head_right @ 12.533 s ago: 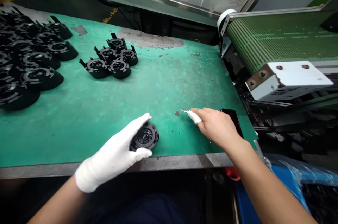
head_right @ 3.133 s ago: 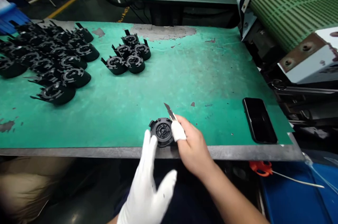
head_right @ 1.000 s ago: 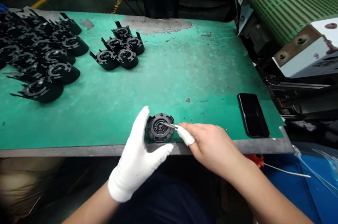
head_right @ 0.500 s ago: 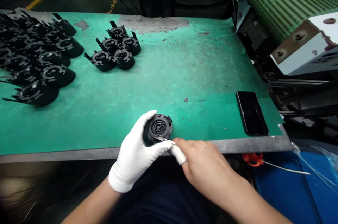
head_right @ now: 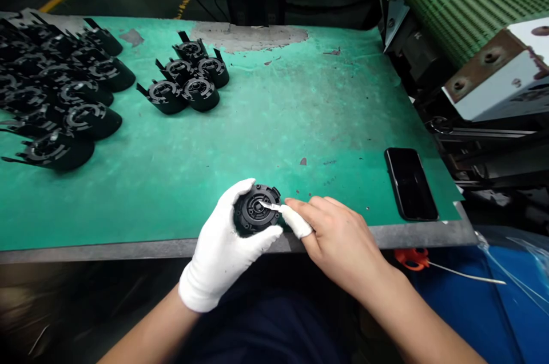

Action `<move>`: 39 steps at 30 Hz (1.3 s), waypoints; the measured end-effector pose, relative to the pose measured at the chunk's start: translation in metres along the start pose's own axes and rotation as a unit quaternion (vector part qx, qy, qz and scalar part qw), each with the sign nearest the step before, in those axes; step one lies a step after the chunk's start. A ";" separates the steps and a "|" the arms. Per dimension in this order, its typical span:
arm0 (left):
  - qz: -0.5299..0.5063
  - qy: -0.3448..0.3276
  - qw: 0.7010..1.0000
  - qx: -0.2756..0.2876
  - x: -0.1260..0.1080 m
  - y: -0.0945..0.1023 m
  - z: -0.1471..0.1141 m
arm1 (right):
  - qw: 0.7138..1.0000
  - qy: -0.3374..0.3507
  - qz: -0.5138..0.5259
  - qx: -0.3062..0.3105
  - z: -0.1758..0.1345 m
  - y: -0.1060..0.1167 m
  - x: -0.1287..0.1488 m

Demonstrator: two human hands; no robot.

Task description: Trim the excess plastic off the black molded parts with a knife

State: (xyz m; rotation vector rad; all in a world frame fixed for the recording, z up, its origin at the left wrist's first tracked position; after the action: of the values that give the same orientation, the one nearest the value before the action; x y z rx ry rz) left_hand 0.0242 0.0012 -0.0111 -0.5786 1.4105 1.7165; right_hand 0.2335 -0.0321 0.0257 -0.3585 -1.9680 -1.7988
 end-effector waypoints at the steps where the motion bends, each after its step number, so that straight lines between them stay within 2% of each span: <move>1: 0.000 -0.002 1.000 0.001 0.000 0.000 0.000 | 1.000 0.004 -0.009 0.001 0.001 -0.001 0.000; 13: 0.003 -0.021 1.000 0.001 -0.003 0.001 0.002 | 0.991 0.050 -0.114 -0.051 -0.008 -0.004 -0.003; 19: 0.007 -0.012 1.000 -0.002 -0.002 0.001 0.001 | 0.990 0.052 -0.122 -0.051 -0.006 -0.002 -0.002; 24: 0.000 -0.020 0.999 -0.024 -0.003 -0.005 0.001 | 0.985 0.023 -0.149 -0.083 0.007 -0.005 0.002; 28: -0.015 -0.007 0.999 -0.045 -0.005 -0.011 0.001 | 0.993 0.013 -0.101 -0.067 0.007 -0.002 -0.003; 32: -0.026 -0.016 0.998 -0.049 -0.006 -0.011 0.001 | 0.998 0.032 -0.050 -0.037 -0.014 0.007 -0.011; 36: -0.024 -0.014 0.998 -0.061 -0.006 -0.011 0.001 | 0.997 0.034 -0.072 0.002 -0.031 0.007 -0.011; 39: -0.023 -0.011 0.998 -0.063 -0.008 -0.012 0.001 | 0.992 0.016 -0.121 -0.025 -0.031 0.002 -0.007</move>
State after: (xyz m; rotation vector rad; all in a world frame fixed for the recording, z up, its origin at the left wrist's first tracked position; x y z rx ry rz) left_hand 0.0385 0.0003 -0.0121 -0.6544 1.2710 1.7792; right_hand 0.2451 -0.0613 0.0261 -0.1095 -2.0185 -1.9917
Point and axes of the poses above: each hand's wrist, its own z-axis towards the middle knuckle, its own y-axis out of the back of the hand, x = y × z, the point moved 1 cm from there along z, towards the middle knuckle, and after that the axes turned 8 degrees about -x, right-handed, at the moved point
